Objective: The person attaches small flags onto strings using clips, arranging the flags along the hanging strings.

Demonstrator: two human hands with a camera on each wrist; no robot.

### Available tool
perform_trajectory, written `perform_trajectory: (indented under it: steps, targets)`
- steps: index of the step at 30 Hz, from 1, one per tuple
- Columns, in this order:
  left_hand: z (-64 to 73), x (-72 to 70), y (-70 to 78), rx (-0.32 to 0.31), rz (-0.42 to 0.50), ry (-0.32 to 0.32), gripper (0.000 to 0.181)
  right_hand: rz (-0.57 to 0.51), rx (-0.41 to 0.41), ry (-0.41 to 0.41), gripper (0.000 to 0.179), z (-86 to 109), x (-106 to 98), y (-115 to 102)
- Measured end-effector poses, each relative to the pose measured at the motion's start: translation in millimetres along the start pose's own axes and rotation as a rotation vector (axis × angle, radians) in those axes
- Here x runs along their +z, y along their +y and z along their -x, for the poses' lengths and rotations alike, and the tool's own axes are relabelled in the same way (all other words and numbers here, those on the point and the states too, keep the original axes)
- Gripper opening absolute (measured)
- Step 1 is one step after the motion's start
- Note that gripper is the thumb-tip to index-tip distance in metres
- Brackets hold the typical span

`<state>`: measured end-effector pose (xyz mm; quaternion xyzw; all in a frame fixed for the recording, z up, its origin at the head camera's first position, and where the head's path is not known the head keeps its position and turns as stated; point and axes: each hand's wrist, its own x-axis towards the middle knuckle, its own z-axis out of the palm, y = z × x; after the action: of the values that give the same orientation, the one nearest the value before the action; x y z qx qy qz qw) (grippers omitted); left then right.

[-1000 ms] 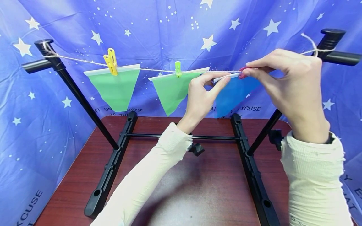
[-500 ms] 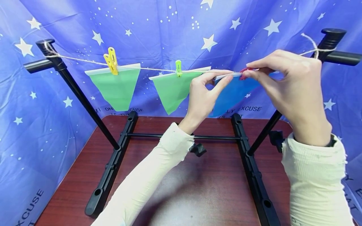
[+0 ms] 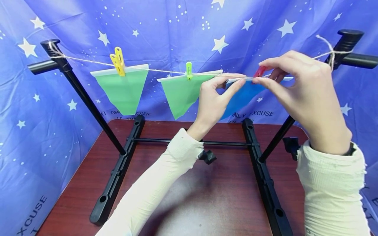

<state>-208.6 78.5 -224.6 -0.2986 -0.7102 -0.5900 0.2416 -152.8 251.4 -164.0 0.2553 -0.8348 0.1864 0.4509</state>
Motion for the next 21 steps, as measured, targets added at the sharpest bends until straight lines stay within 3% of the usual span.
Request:
perform_trajectory:
  steps: [12, 21]
  targets:
    - [1.5, -1.1, -3.2, 0.001, 0.069, 0.022, 0.026, -0.02, 0.058, 0.017, 0.05, 0.3, 0, -1]
    - [13.4, -5.8, -13.7, -0.02, 0.086, 0.041, 0.023, -0.067, 0.096, 0.061, 0.038, 7.2, -3, 1]
